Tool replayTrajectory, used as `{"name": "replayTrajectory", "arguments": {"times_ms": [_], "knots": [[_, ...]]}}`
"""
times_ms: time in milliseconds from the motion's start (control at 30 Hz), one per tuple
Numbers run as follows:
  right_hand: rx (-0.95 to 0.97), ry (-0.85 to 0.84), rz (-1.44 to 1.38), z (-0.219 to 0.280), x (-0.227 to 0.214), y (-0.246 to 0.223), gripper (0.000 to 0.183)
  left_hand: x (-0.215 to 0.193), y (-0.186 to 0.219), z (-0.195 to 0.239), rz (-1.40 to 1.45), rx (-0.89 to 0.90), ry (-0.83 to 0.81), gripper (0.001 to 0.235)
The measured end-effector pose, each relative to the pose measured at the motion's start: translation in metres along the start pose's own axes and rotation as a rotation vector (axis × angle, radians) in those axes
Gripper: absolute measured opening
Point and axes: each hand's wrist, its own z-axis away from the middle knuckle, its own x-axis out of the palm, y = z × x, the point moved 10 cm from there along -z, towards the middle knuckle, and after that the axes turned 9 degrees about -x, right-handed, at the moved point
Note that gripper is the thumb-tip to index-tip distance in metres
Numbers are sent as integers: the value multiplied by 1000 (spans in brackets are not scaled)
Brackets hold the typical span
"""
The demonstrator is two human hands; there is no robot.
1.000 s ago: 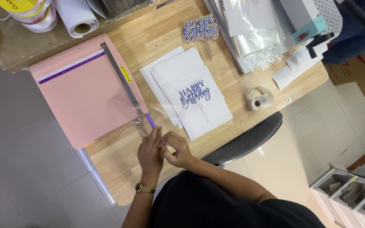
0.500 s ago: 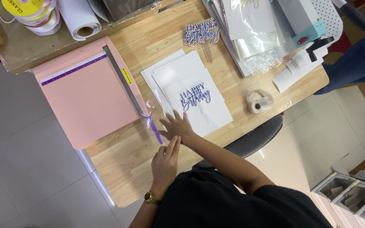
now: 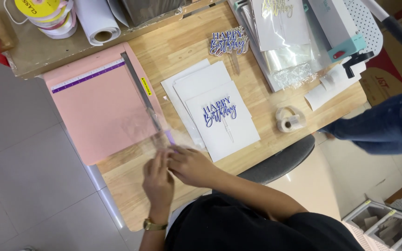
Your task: The person packages decorative birthday signs by placing a gold 'Happy Birthday' topper onto a white card, sliding them into a clear plastic sleeve, and sealing the sleeve with tape.
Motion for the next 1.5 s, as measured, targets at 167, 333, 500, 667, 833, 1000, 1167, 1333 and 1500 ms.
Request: {"name": "replayTrajectory", "arguments": {"times_ms": [167,333,500,667,833,1000,1167,1333,1500], "knots": [[27,477,-475,53,-59,97,22,-34,-23,-44,-78,-124,-4,64],[605,-71,-114,66,27,336,40,-47,-28,-55,-73,-194,12,71],[661,-467,137,60,45,409,64,-51,-43,-55,-86,-294,45,70],[461,-460,180,54,58,446,58,-60,-53,-57,-90,-298,101,64],[327,-464,134,64,66,440,68,-64,-58,-51,-102,-296,195,53],[385,-465,66,62,65,439,62,-44,-52,-49,-71,-336,186,52],[527,-529,-70,66,60,441,33,-20,-29,-49,-90,-370,174,47],[411,-377,-25,76,56,452,59,-12,6,-37,-55,-414,203,45],[425,-373,53,99,42,455,70,-4,24,-16,-67,-470,228,48]]}}
